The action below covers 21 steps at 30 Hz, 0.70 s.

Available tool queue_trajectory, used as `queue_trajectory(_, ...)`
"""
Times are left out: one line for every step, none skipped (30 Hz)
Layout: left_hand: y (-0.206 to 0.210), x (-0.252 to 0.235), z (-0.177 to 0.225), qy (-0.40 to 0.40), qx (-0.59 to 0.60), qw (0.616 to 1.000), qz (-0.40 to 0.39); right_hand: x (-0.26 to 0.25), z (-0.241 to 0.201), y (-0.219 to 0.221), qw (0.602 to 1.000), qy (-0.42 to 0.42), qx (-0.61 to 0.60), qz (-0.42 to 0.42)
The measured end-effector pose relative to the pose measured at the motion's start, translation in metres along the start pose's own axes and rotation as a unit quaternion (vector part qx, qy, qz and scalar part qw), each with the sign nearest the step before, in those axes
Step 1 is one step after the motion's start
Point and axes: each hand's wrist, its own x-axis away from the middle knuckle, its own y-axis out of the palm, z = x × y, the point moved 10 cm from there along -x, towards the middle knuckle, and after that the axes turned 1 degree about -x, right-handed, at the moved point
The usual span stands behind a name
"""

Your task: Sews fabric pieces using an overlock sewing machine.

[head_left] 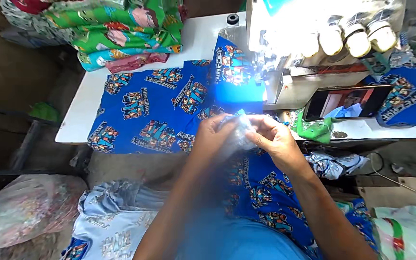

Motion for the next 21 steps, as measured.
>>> queue_trajectory(-0.002, 0.0, -0.003, -0.005, 0.01, 1.0, 0.007, 0.002, 0.004, -0.001, 1.0, 0.009, -0.001, 0.007)
queue_trajectory(-0.003, 0.0, -0.005, -0.014, 0.021, 1.0, 0.015, 0.003, 0.006, -0.002, 1.0, 0.012, -0.001, 0.013)
queue_trajectory(-0.005, 0.0, -0.009, -0.026, 0.03, 0.999, 0.019, 0.004, 0.008, -0.003, 1.0, 0.011, -0.001, 0.019)
queue_trajectory(-0.006, 0.001, -0.012, -0.038, 0.037, 0.998, 0.021, 0.005, 0.008, -0.003, 1.0, 0.009, 0.002, 0.021)
queue_trajectory(-0.007, 0.002, -0.016, -0.047, 0.04, 0.998, 0.018, 0.005, 0.008, -0.003, 1.0, 0.007, 0.003, 0.024)
queue_trajectory(-0.008, 0.004, -0.018, -0.052, 0.037, 0.998, 0.013, 0.005, 0.008, -0.004, 1.0, 0.007, 0.004, 0.026)
queue_trajectory(-0.009, 0.004, -0.02, -0.052, 0.036, 0.998, 0.01, 0.006, 0.008, -0.004, 1.0, 0.006, 0.006, 0.027)
queue_trajectory(-0.009, 0.005, -0.02, -0.049, 0.035, 0.998, 0.008, 0.007, 0.008, -0.004, 1.0, 0.005, 0.012, 0.026)
queue_trajectory(-0.01, 0.005, -0.019, -0.044, 0.033, 0.998, 0.01, 0.008, 0.008, -0.003, 1.0, 0.002, 0.017, 0.025)
queue_trajectory(-0.011, 0.005, -0.017, -0.037, 0.032, 0.999, 0.01, 0.008, 0.007, -0.003, 0.999, -0.002, 0.023, 0.024)
queue_trajectory(-0.012, 0.005, -0.015, -0.027, 0.03, 0.999, 0.008, 0.009, 0.007, -0.002, 0.999, -0.006, 0.029, 0.023)
queue_trajectory(-0.013, 0.005, -0.013, -0.02, 0.031, 0.999, 0.009, 0.01, 0.006, -0.002, 0.999, -0.01, 0.036, 0.023)
queue_trajectory(-0.014, 0.005, -0.011, -0.014, 0.031, 0.999, 0.009, 0.011, 0.005, -0.003, 0.999, -0.014, 0.043, 0.026)
queue_trajectory(-0.015, 0.005, -0.008, -0.007, 0.027, 1.0, 0.011, 0.011, 0.004, -0.003, 0.998, -0.02, 0.053, 0.03)
queue_trajectory(-0.016, 0.005, -0.005, 0.003, 0.017, 1.0, 0.015, 0.011, 0.002, -0.004, 0.997, -0.027, 0.066, 0.035)
queue_trajectory(-0.018, 0.005, -0.002, 0.017, 0.004, 1.0, 0.022, 0.011, 0.0, -0.005, 0.996, -0.033, 0.079, 0.039)
queue_trajectory(-0.02, 0.004, 0.001, 0.032, -0.012, 0.999, 0.031, 0.011, -0.001, -0.005, 0.995, -0.036, 0.088, 0.043)
queue_trajectory(-0.02, 0.004, 0.003, 0.046, -0.032, 0.998, 0.033, 0.011, 0.0, -0.005, 0.994, -0.038, 0.097, 0.046)
queue_trajectory(-0.02, 0.003, 0.005, 0.059, -0.052, 0.996, 0.035, 0.012, 0.0, -0.004, 0.993, -0.039, 0.104, 0.047)
queue_trajectory(-0.02, 0.003, 0.006, 0.07, -0.068, 0.994, 0.041, 0.013, 0.002, -0.003, 0.992, -0.039, 0.112, 0.047)
queue_trajectory(-0.021, 0.004, 0.008, 0.078, -0.084, 0.992, 0.05, 0.015, 0.004, -0.002, 0.991, -0.036, 0.122, 0.048)
